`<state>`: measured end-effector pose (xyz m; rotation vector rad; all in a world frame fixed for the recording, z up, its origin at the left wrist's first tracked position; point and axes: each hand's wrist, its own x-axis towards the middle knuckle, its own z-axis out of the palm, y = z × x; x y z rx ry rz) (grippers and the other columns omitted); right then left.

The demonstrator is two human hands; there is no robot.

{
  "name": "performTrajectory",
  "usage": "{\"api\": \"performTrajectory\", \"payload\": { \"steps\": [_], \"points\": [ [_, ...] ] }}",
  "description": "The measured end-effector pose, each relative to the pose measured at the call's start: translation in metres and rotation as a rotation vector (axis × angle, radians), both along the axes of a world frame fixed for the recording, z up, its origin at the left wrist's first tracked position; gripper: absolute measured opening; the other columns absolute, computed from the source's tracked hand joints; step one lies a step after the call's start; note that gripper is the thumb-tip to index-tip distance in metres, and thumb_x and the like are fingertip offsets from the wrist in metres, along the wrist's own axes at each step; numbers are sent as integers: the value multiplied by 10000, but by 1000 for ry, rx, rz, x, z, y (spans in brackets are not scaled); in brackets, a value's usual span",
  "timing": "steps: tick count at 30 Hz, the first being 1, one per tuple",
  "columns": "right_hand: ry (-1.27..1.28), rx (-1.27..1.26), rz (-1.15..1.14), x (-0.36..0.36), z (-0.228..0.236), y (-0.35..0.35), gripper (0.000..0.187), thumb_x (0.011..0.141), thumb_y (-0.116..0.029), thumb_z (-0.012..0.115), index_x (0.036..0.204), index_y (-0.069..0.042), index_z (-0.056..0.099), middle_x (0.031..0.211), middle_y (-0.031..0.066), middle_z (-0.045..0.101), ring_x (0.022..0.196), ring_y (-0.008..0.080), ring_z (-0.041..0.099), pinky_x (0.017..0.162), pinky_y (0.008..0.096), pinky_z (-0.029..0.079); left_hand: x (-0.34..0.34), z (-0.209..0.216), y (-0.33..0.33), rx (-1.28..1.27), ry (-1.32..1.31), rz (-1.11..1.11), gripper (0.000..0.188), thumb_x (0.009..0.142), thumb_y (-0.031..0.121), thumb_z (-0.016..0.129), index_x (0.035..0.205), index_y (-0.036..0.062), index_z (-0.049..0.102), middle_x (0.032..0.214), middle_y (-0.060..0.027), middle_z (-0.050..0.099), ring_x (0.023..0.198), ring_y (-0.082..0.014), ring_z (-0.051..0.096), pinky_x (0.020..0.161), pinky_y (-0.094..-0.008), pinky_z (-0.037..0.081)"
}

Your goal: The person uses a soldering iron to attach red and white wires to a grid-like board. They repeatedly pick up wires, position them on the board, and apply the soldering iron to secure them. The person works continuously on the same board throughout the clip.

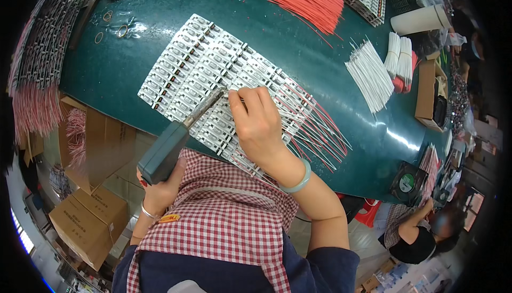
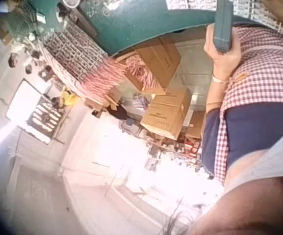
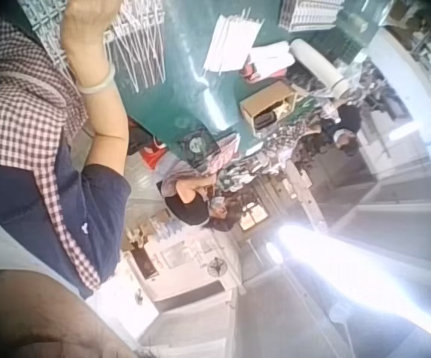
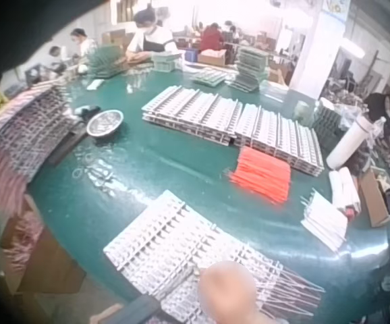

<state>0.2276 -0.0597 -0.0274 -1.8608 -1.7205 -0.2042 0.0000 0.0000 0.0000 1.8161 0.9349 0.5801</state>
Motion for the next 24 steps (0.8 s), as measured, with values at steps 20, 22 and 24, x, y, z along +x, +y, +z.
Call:
{"api": "performTrajectory", "payload": {
  "steps": [20,22,24],
  "points": [
    [-11,-23,-4,3,1,-1,345,674,39,600,1015,79,631,926,138,572,813,272,536,638,349,479,0,-8,-6,48,-53,33,210,719,-54,722,923,-60,673,918,-148,674,742,-219,665,659,-280,527],
    [-5,-13,-1,4,-1,-1,345,675,34,602,1016,78,631,924,138,575,813,273,541,639,349,480,-2,-8,-5,64,-54,26,218,716,-52,727,927,-61,673,920,-149,677,745,-221,670,660,-280,530],
    [-4,7,-1,4,-1,-2,345,674,31,605,1015,77,632,919,137,580,810,272,546,638,348,480,-2,-5,-4,90,-55,24,223,714,-50,729,931,-62,674,917,-150,679,744,-221,673,658,-280,532]
  ]
}}
